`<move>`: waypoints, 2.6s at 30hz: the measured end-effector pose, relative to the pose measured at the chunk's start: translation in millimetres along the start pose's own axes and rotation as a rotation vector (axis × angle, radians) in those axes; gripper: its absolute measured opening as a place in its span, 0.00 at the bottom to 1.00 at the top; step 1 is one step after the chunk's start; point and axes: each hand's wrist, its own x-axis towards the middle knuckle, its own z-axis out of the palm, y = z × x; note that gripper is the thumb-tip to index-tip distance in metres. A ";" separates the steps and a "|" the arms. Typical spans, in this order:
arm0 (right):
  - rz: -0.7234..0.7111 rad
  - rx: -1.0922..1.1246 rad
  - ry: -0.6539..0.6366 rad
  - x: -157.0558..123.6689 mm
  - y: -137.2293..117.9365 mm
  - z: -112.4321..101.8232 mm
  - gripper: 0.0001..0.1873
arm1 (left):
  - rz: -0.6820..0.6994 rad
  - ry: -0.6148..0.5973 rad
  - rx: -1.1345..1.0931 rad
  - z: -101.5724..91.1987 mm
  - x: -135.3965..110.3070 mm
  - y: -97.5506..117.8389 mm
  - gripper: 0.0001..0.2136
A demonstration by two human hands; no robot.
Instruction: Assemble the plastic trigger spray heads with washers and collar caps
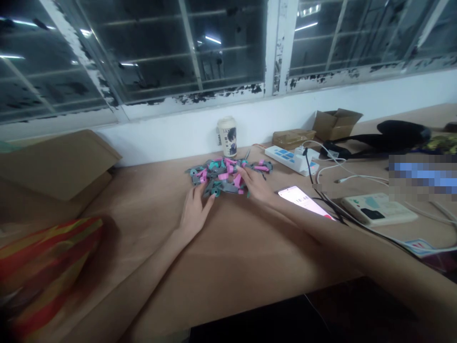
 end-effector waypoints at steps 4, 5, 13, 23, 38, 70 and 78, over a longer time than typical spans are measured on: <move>-0.018 0.077 -0.125 -11.7 -15.6 -6.8 0.33 | 0.025 -0.071 -0.207 -3.0 -12.0 22.4 0.23; -0.033 0.079 -0.158 -15.3 -19.2 -8.4 0.32 | 0.032 -0.110 -0.251 -3.4 -16.1 28.9 0.21; -0.153 -0.119 -0.224 -27.3 -13.4 -11.8 0.28 | -0.140 -0.159 -0.461 -11.6 -41.0 41.4 0.13; -0.077 -0.389 -0.205 -11.7 14.0 49.8 0.48 | -0.425 0.283 -0.501 -44.3 -19.0 -37.4 0.17; -0.305 -0.474 -0.229 35.3 -12.3 87.5 0.28 | -0.441 0.310 -0.540 -43.9 -21.2 -36.4 0.17; -0.485 -0.286 -0.295 73.2 -44.7 67.9 0.23 | -0.507 0.119 -0.614 -39.7 -30.3 -24.8 0.21; -0.601 -0.109 -0.306 -45.6 -74.6 29.4 0.34 | -0.589 -0.127 -0.973 -27.0 -45.1 15.2 0.18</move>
